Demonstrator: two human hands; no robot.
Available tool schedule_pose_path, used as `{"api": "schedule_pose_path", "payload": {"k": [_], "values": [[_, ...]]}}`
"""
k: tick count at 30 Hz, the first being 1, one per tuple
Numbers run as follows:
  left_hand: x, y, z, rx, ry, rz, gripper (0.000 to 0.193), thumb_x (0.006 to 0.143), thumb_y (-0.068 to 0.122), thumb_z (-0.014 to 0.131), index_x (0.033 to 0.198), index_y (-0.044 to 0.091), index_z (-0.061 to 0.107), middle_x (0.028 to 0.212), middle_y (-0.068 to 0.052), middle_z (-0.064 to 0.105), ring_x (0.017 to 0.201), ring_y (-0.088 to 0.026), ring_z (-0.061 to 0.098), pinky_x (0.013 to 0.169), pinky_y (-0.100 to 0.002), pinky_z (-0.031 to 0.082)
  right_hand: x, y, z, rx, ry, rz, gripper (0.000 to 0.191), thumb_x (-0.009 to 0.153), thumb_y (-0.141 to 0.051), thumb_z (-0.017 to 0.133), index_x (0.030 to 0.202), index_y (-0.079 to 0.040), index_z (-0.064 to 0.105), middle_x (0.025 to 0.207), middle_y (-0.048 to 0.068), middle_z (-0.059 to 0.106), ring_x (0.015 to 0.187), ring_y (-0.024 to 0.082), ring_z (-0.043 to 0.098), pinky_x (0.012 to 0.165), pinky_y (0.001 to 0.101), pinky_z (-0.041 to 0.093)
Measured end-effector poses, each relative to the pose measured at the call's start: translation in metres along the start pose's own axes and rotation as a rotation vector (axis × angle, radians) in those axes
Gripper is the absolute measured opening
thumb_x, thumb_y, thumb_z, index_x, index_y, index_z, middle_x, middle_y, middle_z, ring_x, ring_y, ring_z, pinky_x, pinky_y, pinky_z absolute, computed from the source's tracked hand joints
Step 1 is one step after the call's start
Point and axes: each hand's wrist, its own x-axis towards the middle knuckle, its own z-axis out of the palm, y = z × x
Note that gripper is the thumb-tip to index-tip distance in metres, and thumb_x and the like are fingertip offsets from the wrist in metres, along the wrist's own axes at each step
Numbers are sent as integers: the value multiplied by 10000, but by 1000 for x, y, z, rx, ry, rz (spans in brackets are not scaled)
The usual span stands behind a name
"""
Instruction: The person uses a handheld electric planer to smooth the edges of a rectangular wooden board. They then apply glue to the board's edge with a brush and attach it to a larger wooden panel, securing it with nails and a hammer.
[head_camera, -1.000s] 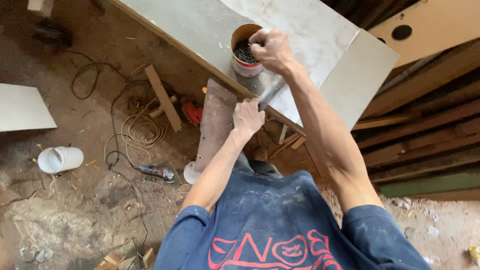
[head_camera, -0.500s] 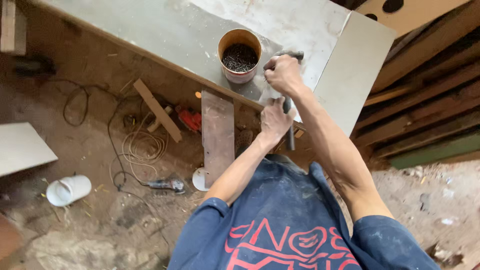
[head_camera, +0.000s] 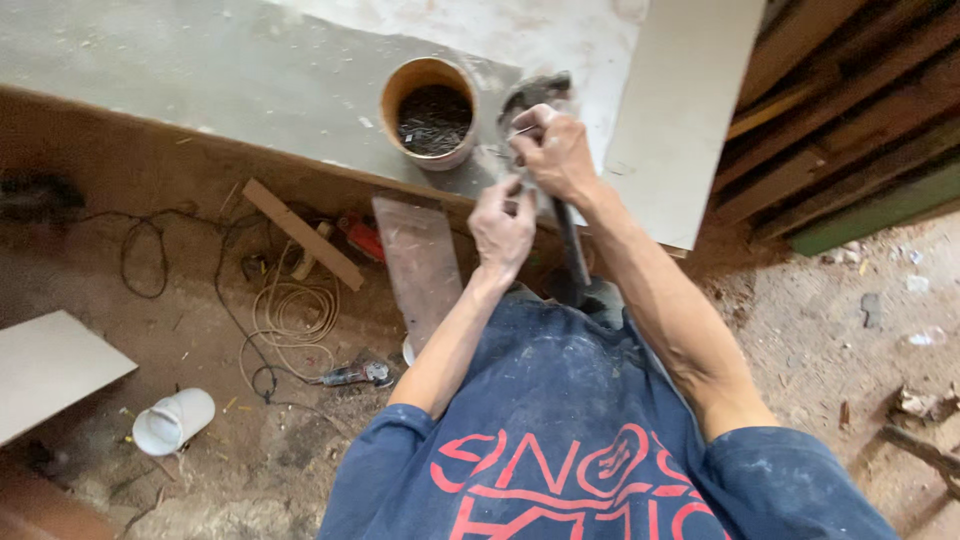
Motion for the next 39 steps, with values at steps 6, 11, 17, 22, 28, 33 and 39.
{"api": "schedule_pose_path", "payload": {"k": [6, 11, 17, 22, 28, 33, 39], "values": [[5, 19, 12, -39, 22, 92, 320, 912, 88, 740, 1220, 23, 680, 1112, -162, 693, 779, -225, 725, 670, -308, 601, -41, 9, -26, 162, 65, 87, 222, 856, -175, 779, 976, 8, 743, 794, 99, 771, 709, 127, 732, 640, 283, 592], [4, 23, 10, 79, -106, 367, 232, 934, 104, 774, 1156, 47, 740, 1009, -131, 737, 863, -246, 737, 768, -358, 598, -67, 30, -46, 233, 45, 155, 190, 904, -176, 747, 990, -6, 767, 796, 86, 769, 725, 117, 700, 648, 281, 571], [0, 20, 6, 112, -276, 354, 114, 944, 108, 789, 1025, 36, 752, 865, -123, 711, 741, -238, 697, 651, -357, 549, -85, 43, -53, 285, -21, 156, 227, 929, -237, 742, 1017, -31, 781, 866, 91, 790, 758, 117, 720, 672, 272, 595], [0, 24, 5, 40, -166, 265, 123, 948, 91, 749, 897, 13, 669, 844, -114, 673, 696, -228, 661, 631, -337, 537, -93, 44, -50, 120, 54, 139, 338, 959, -332, 757, 1085, -18, 742, 872, 105, 763, 762, 171, 718, 667, 308, 576], [12, 36, 0, -18, -60, 400, 92, 895, 0, 640, 830, 8, 577, 1000, -133, 703, 867, -252, 677, 771, -358, 567, -109, 40, -14, -386, 207, 9, 526, 786, -362, 825, 1112, 26, 682, 949, 237, 680, 786, 346, 696, 674, 446, 582], [22, 47, 9, -69, -79, 347, 66, 914, -1, 656, 859, -14, 623, 973, -123, 720, 833, -254, 682, 768, -367, 561, -95, 43, -12, -468, 212, 42, 405, 742, -283, 787, 984, 16, 662, 934, 214, 677, 812, 356, 690, 686, 458, 585], [25, 56, 36, -65, 59, 423, 126, 965, 22, 654, 871, -6, 576, 1048, -148, 711, 934, -289, 692, 834, -378, 570, -91, 60, -103, -153, -99, 349, 212, 917, -178, 581, 1032, -19, 661, 836, 145, 691, 624, 224, 609, 500, 375, 495]]}}
